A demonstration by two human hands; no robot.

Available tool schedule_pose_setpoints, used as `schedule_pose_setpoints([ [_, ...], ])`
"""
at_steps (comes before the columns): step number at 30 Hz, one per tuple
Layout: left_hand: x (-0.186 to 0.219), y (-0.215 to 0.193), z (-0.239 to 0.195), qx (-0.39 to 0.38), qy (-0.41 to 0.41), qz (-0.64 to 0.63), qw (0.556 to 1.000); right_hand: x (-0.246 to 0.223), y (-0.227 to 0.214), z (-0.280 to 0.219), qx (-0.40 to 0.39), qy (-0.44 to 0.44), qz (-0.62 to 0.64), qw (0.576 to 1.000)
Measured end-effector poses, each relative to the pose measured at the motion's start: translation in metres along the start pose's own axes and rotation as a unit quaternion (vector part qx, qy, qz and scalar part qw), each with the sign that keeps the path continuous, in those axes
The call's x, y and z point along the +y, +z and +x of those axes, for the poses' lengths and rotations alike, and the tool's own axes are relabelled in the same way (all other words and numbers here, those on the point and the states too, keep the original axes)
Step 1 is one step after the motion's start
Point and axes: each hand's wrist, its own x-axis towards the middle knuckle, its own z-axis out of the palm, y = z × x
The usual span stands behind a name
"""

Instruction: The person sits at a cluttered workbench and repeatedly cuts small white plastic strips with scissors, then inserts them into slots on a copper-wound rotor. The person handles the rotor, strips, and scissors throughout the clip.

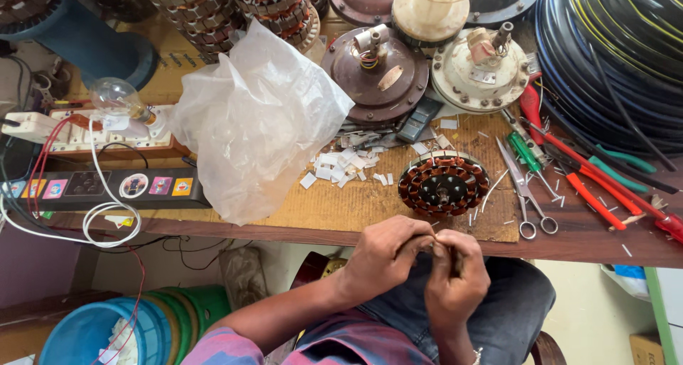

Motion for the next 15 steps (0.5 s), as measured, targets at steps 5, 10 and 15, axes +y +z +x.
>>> schedule_pose_setpoints([
  [5, 0.002, -0.011, 0.005, -0.023, 0.016, 0.011, 1.000, 0.005, -0.012, 0.005, -0.042, 0.032, 0.028, 0.998],
  [10, 0.011, -0.022, 0.017, -0.102, 0.025, 0.017, 0.994, 0.012, -0.027, 0.007, -0.050, 0.166, 0.134, 0.976],
  [15, 0.022, -0.025, 0.025, -0.174, 0.022, -0.074, 0.982, 0.021, -0.049, 0.006, -0.110, 0.252, 0.448, 0.851],
])
